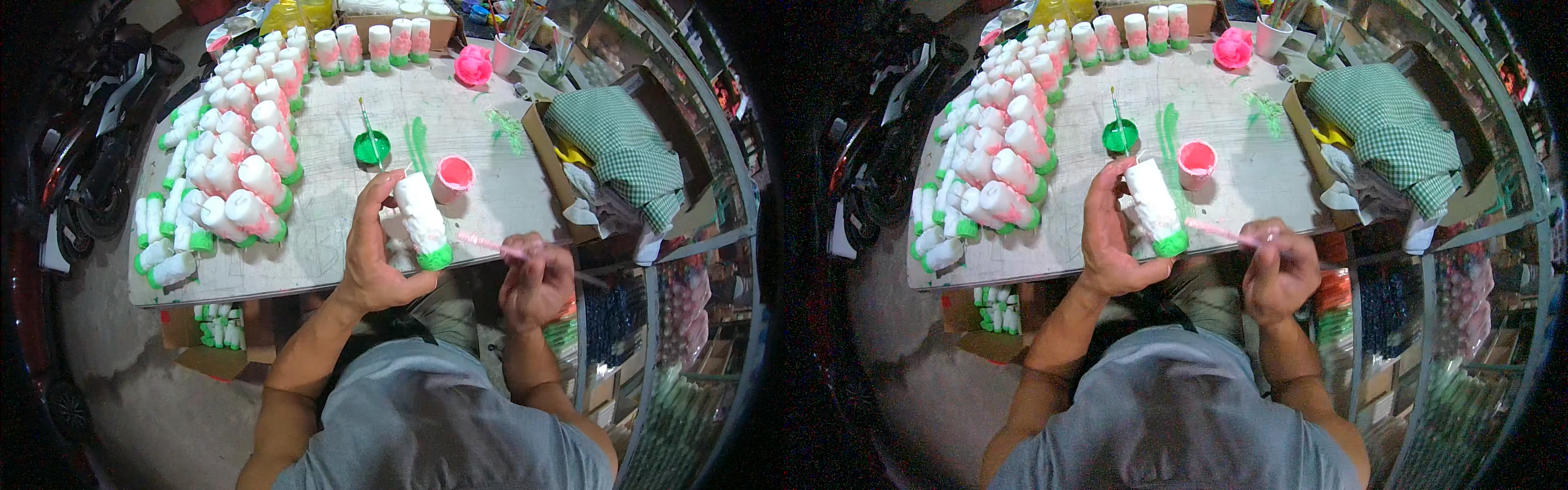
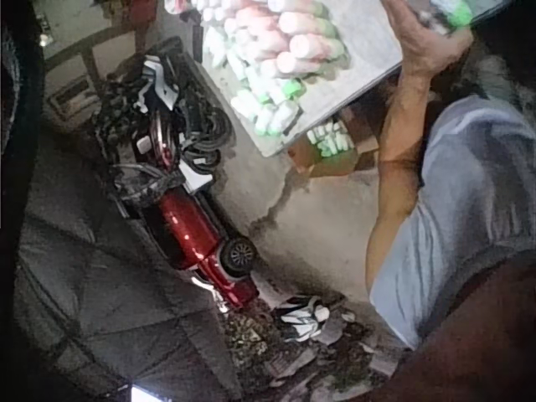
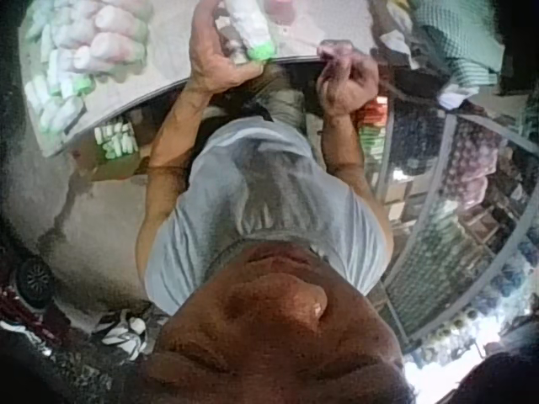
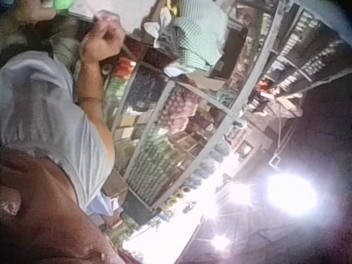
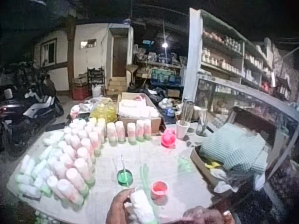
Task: The person paints pink designs onto white cylindrical objects with green bases using a small brush. They repeatedly dip the brush into pink paint and apply it to the objects, then place the finished items on a table among many similar objects.
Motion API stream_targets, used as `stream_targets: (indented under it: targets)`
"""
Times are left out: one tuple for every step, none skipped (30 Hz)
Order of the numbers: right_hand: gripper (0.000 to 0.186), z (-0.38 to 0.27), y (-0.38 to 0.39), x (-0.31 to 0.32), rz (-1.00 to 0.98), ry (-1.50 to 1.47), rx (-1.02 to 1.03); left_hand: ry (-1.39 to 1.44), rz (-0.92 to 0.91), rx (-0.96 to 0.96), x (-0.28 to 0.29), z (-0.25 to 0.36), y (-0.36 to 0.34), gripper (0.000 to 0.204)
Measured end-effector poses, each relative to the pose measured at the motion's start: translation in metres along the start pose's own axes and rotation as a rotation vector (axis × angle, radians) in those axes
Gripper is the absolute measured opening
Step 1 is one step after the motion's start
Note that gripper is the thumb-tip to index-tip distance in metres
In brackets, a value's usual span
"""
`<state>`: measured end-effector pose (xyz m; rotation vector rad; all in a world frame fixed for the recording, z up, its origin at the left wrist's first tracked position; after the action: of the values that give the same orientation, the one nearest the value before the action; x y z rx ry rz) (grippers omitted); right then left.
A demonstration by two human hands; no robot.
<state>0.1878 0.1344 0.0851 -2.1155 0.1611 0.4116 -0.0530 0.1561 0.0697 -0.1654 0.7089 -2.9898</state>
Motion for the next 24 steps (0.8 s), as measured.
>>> stream_targets:
  targets:
    - [0.021, -0.014, 0.004, -0.008, -0.07, 0.125, 0.081, -0.019, -0.003, 0.022, -0.001, -0.006, 0.003, 0.11]
    - [0.021, -0.019, 0.008, -0.012, -0.125, 0.213, 0.143, -0.051, 0.01, -0.016, -0.001, -0.008, 0.005, 0.109]
    - [0.022, -0.021, 0.01, -0.015, -0.182, 0.301, 0.205, -0.084, 0.024, -0.055, -0.003, -0.009, 0.003, 0.109]
    - [0.022, -0.024, 0.012, -0.018, -0.239, 0.388, 0.268, -0.116, 0.037, -0.095, -0.006, -0.009, 0.002, 0.108]
    - [0.023, -0.023, 0.013, -0.022, -0.291, 0.392, 0.267, -0.157, 0.042, -0.111, -0.008, -0.01, 0.003, 0.108]
    - [0.023, -0.024, 0.013, -0.027, -0.347, 0.421, 0.278, -0.172, 0.043, -0.108, -0.011, -0.012, 0.003, 0.108]
    - [0.023, -0.024, 0.013, -0.032, -0.403, 0.449, 0.288, -0.188, 0.045, -0.106, -0.013, -0.015, 0.003, 0.109]
    - [0.023, -0.024, 0.015, -0.037, -0.46, 0.477, 0.298, -0.203, 0.047, -0.104, -0.016, -0.019, 0.004, 0.109]
    - [0.023, -0.023, 0.017, -0.039, -0.457, 0.476, 0.314, -0.195, 0.055, -0.121, -0.018, -0.022, 0.004, 0.109]
    - [0.023, -0.021, 0.02, -0.039, -0.467, 0.482, 0.325, -0.187, 0.065, -0.138, -0.02, -0.025, 0.005, 0.109]
    - [0.024, -0.018, 0.022, -0.038, -0.478, 0.486, 0.336, -0.18, 0.075, -0.156, -0.021, -0.028, 0.006, 0.109]
    - [0.024, -0.017, 0.025, -0.04, -0.492, 0.491, 0.346, -0.183, 0.072, -0.165, -0.022, -0.03, 0.007, 0.11]
    - [0.024, -0.015, 0.027, -0.04, -0.486, 0.515, 0.343, -0.186, 0.068, -0.175, -0.023, -0.031, 0.007, 0.11]
    - [0.024, -0.013, 0.027, -0.044, -0.513, 0.536, 0.332, -0.19, 0.065, -0.185, -0.023, -0.032, 0.008, 0.11]
    - [0.024, -0.012, 0.026, -0.048, -0.54, 0.556, 0.323, -0.19, 0.065, -0.184, -0.022, -0.033, 0.009, 0.111]
    - [0.024, -0.01, 0.026, -0.051, -0.566, 0.576, 0.313, -0.191, 0.064, -0.182, -0.022, -0.034, 0.01, 0.111]
    - [0.024, -0.01, 0.028, -0.05, -0.558, 0.579, 0.318, -0.191, 0.064, -0.18, -0.021, -0.036, 0.01, 0.111]
    - [0.024, -0.01, 0.031, -0.049, -0.551, 0.582, 0.322, -0.197, 0.063, -0.189, -0.021, -0.035, 0.011, 0.111]
    - [0.024, -0.01, 0.032, -0.047, -0.543, 0.585, 0.327, -0.203, 0.063, -0.197, -0.02, -0.035, 0.012, 0.112]
    - [0.023, -0.01, 0.034, -0.046, -0.528, 0.576, 0.335, -0.208, 0.061, -0.205, -0.02, -0.035, 0.013, 0.112]
    - [0.023, -0.01, 0.036, -0.043, -0.51, 0.565, 0.345, -0.204, 0.063, -0.199, -0.021, -0.037, 0.013, 0.112]
    - [0.023, -0.01, 0.037, -0.04, -0.492, 0.554, 0.355, -0.2, 0.064, -0.192, -0.022, -0.04, 0.014, 0.112]
    - [0.023, -0.009, 0.037, -0.041, -0.509, 0.563, 0.352, -0.195, 0.065, -0.186, -0.023, -0.043, 0.015, 0.113]
    - [0.023, -0.008, 0.037, -0.042, -0.523, 0.571, 0.347, -0.197, 0.077, -0.189, -0.022, -0.043, 0.015, 0.111]
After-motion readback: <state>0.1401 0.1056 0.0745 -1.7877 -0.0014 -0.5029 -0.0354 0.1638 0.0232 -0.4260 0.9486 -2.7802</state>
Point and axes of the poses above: each hand's wrist, its own y-axis away from the middle knuckle, its own x-axis out of the back of the hand, z = x × y, the point moved 10 cm from there along -y, towards the middle knuckle, and after that the axes turned 12 degrees about x, right-handed, at the moved point
